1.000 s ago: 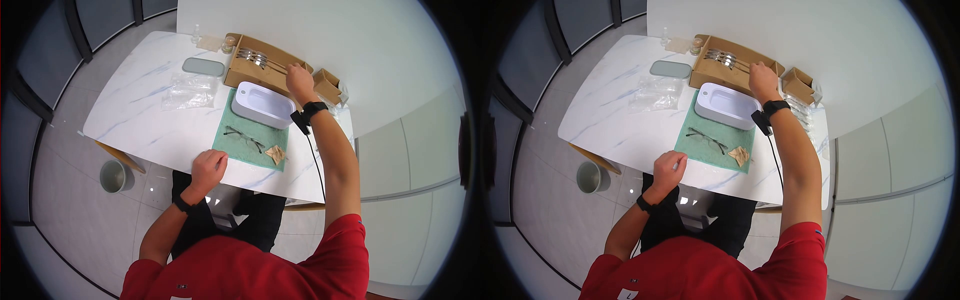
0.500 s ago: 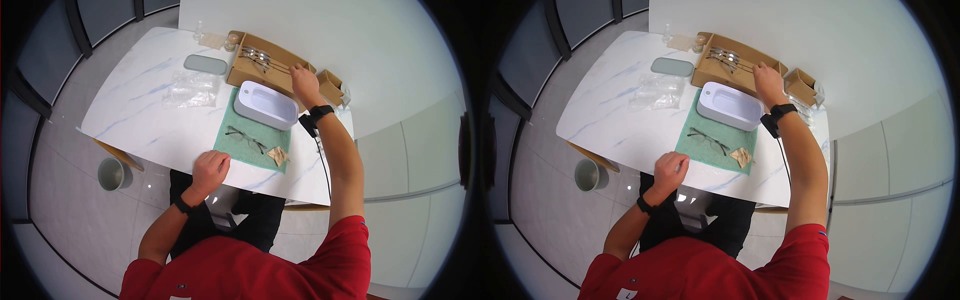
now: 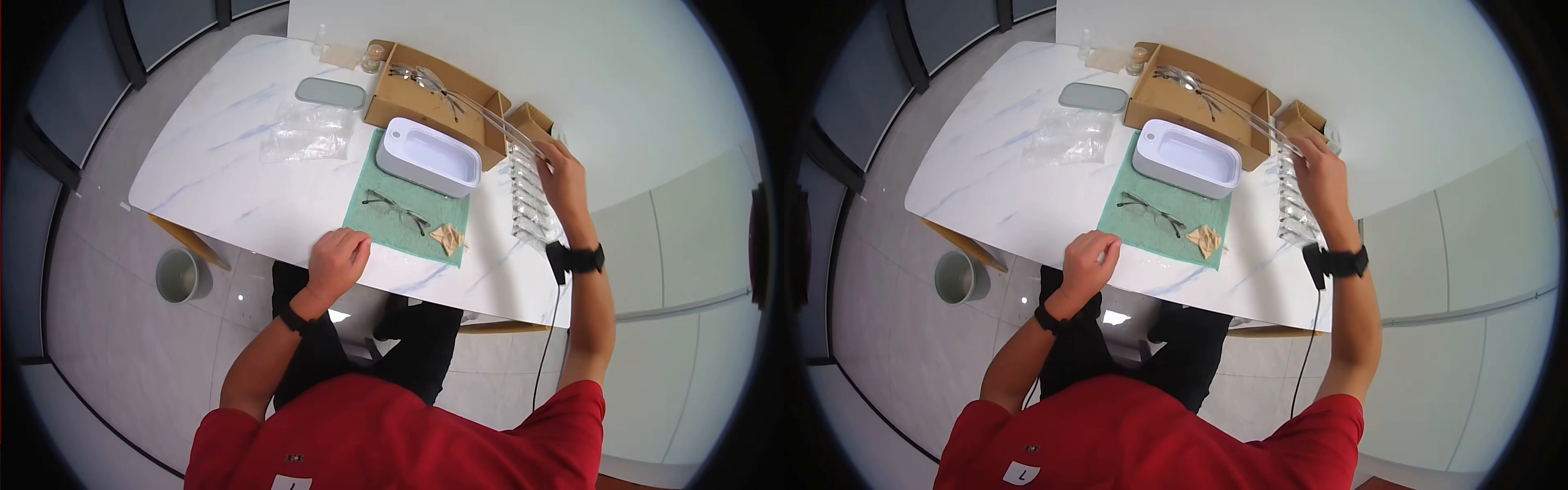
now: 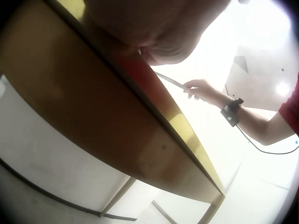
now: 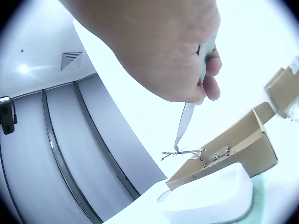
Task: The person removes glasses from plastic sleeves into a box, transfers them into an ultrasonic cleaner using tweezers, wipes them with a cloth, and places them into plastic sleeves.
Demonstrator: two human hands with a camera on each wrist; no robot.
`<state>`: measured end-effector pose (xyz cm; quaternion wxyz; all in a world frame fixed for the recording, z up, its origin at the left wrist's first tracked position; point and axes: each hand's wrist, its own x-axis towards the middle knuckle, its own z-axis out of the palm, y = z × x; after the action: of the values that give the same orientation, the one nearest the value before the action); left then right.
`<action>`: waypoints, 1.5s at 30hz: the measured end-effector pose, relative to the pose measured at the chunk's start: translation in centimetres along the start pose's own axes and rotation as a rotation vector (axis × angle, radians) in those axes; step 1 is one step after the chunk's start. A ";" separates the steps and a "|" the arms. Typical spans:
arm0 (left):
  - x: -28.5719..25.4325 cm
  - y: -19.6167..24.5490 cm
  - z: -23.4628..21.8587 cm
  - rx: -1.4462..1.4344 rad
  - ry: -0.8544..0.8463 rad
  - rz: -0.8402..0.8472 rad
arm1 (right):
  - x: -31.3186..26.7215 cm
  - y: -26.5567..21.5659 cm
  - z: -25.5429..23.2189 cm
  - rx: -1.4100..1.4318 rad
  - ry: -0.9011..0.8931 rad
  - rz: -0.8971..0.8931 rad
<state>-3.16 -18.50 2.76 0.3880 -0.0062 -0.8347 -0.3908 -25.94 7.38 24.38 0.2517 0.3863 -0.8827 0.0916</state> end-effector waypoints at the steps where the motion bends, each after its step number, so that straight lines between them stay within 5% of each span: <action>1: 0.0 0.0 0.1 0.003 0.004 0.012 | -0.9 -0.2 -1.2 0.008 -0.028 0.013; 7: 0.1 0.2 0.0 0.007 -0.006 0.005 | -4.5 -0.6 -3.9 0.011 -0.180 -0.031; 13: -0.1 -0.1 0.2 0.003 -0.004 -0.009 | -4.4 -0.1 -1.7 -0.067 -0.296 -0.118; 20: -0.2 -0.1 0.3 -0.015 0.003 -0.043 | -4.5 -0.7 -1.7 -0.108 -0.267 -0.136; 24: -0.1 0.2 0.3 -0.008 -0.001 -0.032 | -5.4 -1.0 -4.6 0.138 -0.166 0.097; 25: -0.1 0.2 0.3 0.005 0.000 -0.024 | -6.1 -0.2 -4.2 0.186 -0.020 0.167; 28: -0.1 0.2 0.4 0.005 -0.004 -0.016 | -9.3 2.8 -0.7 0.303 0.248 0.426; 30: 0.0 0.4 0.2 0.008 -0.013 -0.016 | -11.7 3.4 2.8 0.239 0.319 0.416; 34: 0.0 0.4 0.2 -0.008 -0.020 -0.026 | -14.9 2.3 8.8 0.093 0.153 0.706; 40: 0.7 0.2 0.0 -0.094 -0.056 -0.147 | -15.6 0.0 13.8 0.014 0.062 0.765; 41: 1.5 0.8 -0.8 -0.087 -0.163 -0.205 | -15.4 -0.4 13.7 0.003 0.053 0.765; 45: 6.8 0.3 -1.5 0.088 -0.239 0.066 | -15.9 -0.9 14.0 0.088 0.052 0.734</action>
<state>-6.85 -21.27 8.02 0.2983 -0.0633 -0.8907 -0.3372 -21.35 11.84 4.16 0.2074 0.0518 -0.9510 0.2232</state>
